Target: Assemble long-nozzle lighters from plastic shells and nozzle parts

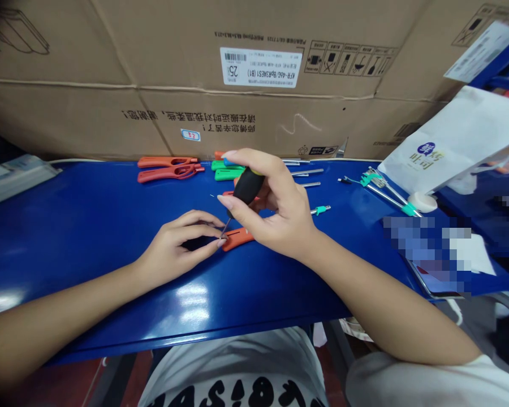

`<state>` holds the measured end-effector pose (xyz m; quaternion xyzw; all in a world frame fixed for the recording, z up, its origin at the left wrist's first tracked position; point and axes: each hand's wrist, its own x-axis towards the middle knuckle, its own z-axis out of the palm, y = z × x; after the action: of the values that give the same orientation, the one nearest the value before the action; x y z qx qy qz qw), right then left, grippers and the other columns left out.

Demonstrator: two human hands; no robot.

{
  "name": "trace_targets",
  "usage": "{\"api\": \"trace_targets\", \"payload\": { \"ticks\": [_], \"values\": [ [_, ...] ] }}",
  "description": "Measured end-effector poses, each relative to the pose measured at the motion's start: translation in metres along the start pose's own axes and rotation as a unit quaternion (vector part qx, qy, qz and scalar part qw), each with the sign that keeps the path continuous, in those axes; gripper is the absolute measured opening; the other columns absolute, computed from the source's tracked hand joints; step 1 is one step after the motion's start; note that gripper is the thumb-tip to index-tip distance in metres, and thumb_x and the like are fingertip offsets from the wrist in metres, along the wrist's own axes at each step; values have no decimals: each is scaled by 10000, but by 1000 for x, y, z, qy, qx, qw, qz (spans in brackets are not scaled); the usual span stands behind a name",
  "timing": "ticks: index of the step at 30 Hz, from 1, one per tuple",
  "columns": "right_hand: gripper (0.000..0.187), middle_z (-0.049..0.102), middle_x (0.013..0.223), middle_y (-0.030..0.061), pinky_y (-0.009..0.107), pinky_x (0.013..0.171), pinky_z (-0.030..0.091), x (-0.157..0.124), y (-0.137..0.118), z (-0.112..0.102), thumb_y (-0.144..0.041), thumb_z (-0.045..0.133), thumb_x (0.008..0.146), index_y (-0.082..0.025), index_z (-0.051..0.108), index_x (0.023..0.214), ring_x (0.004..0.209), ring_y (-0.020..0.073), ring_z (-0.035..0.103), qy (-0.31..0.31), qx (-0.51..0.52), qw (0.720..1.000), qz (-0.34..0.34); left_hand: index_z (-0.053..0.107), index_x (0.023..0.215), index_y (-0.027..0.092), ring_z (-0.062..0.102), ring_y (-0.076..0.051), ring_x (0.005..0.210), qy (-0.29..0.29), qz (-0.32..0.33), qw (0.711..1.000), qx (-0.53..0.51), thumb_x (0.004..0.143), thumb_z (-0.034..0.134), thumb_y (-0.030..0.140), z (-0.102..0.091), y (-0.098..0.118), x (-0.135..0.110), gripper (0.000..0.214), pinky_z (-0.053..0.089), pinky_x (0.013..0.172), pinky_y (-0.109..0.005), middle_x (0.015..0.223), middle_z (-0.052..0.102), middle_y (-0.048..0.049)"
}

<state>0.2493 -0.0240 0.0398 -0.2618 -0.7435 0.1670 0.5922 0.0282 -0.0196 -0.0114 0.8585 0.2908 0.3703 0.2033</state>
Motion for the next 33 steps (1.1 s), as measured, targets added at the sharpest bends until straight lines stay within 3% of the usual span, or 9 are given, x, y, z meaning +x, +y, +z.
{"api": "trace_targets", "payload": {
  "ticks": [17,21,25,29,33],
  "values": [
    [558,630,1337,17,285,642,651,-3,0,1,-217,744,870,-375,580,1379,873,178,711,-14,-54,998,-42,770,949,211,696,-206,1025,-20,10,1000,-18,950,679,244,1,-3,0,97,554,939,-377,1074,720,-73],
    [603,606,1412,9,320,655,656,-3,2,-1,-252,731,892,-412,527,1436,830,178,722,-42,-63,997,-34,723,1115,224,680,-230,1122,-36,-13,999,-13,901,744,292,3,-4,-1,226,534,1021,-409,1168,721,-75],
    [641,609,1433,7,383,730,685,-4,6,-1,-291,760,877,-415,514,1457,983,249,742,-41,-79,995,-44,646,1264,231,663,-265,1188,-65,-25,998,4,866,774,316,3,-4,-1,427,511,1052,-454,1242,727,-77],
    [646,615,1434,18,441,838,687,-6,8,-1,-279,773,865,-390,528,1453,1124,296,710,-47,-93,994,-44,638,1269,220,680,-268,1163,-86,-14,996,17,882,753,304,3,-6,-1,413,514,1023,-450,1239,734,-80],
    [634,604,1447,10,417,861,680,-7,9,-1,-280,772,869,-389,532,1446,1143,283,705,-62,-78,994,-41,642,1256,213,688,-257,1143,-89,-9,996,24,894,745,298,4,-9,-2,386,515,1011,-433,1226,739,-80]
  ]
}}
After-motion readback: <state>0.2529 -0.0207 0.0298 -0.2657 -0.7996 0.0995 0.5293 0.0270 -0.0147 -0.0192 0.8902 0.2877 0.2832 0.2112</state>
